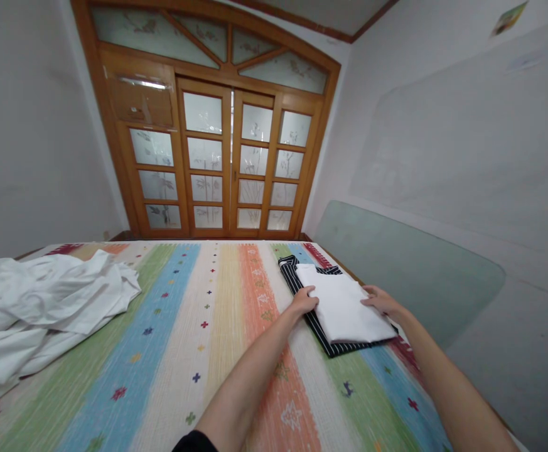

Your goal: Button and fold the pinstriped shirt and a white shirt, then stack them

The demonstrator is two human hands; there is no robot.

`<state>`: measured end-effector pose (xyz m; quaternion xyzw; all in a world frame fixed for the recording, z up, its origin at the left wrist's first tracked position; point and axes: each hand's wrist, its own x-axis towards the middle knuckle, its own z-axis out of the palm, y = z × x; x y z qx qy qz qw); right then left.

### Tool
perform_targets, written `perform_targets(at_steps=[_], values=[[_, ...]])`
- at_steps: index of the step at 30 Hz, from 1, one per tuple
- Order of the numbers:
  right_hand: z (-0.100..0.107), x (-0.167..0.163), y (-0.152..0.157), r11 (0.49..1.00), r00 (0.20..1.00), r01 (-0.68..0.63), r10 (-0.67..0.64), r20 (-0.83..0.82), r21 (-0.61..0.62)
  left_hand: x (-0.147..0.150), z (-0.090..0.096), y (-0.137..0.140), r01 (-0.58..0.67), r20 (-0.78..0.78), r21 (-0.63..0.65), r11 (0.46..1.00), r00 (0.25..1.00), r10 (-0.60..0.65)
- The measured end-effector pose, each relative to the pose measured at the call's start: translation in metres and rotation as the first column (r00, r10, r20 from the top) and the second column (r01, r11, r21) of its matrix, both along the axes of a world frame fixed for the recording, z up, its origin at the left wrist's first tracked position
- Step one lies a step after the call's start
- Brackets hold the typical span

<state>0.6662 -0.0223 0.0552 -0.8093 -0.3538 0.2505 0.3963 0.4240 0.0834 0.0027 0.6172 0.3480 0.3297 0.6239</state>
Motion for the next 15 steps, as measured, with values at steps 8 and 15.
perform_targets(at_steps=[8, 15], values=[[0.022, -0.002, 0.008, 0.958, 0.994, -0.046, 0.072, -0.085, 0.283, -0.010, 0.012, 0.006, -0.047, 0.007, 0.171, 0.984, 0.999, 0.046], [0.005, -0.006, 0.014, 0.991, 0.985, 0.132, -0.135, 0.108, 0.031, -0.012, 0.000, 0.004, -0.018, 0.047, 0.029, 0.999, 0.999, 0.017]])
